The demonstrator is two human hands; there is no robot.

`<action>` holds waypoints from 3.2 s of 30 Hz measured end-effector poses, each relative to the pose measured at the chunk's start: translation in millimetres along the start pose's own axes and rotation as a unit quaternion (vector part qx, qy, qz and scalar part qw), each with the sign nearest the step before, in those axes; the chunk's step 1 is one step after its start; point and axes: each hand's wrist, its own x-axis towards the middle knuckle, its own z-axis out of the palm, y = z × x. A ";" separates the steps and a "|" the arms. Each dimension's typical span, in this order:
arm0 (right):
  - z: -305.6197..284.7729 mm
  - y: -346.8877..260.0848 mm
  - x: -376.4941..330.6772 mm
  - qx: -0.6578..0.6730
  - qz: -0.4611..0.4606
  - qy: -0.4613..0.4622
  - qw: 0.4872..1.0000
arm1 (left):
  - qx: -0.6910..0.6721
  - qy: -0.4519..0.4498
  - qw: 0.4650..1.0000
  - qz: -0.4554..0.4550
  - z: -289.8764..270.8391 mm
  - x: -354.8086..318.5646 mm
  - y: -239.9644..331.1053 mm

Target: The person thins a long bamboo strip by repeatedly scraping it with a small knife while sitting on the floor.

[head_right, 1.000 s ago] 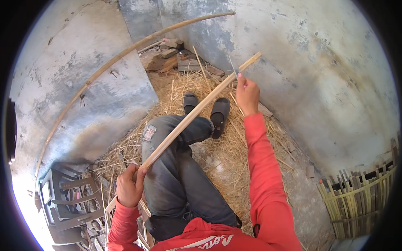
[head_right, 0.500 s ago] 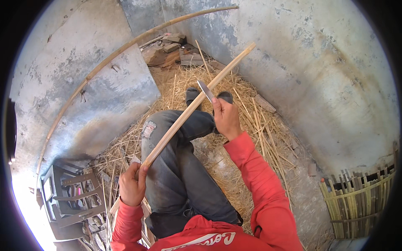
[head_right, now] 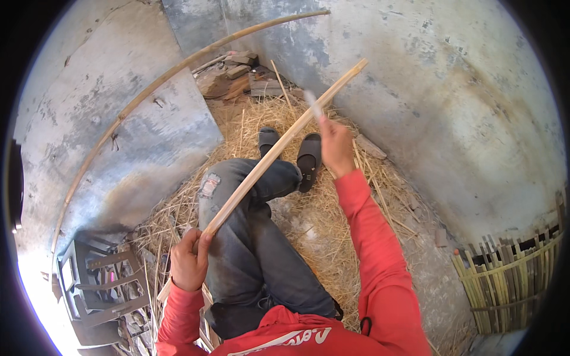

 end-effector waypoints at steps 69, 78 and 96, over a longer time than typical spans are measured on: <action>47.2 -73.3 -64.8 0.036 -0.063 -0.083 0.994 | 0.016 0.066 0.997 0.019 5.0 -2.7 13.0; 7.8 2.5 37.1 -0.133 -0.023 0.051 0.989 | 0.150 0.123 0.979 0.067 -38.4 -55.0 -36.8; 39.5 -58.7 -87.8 0.006 -0.053 -0.121 0.991 | 0.166 0.118 0.978 0.045 -5.1 -22.1 9.2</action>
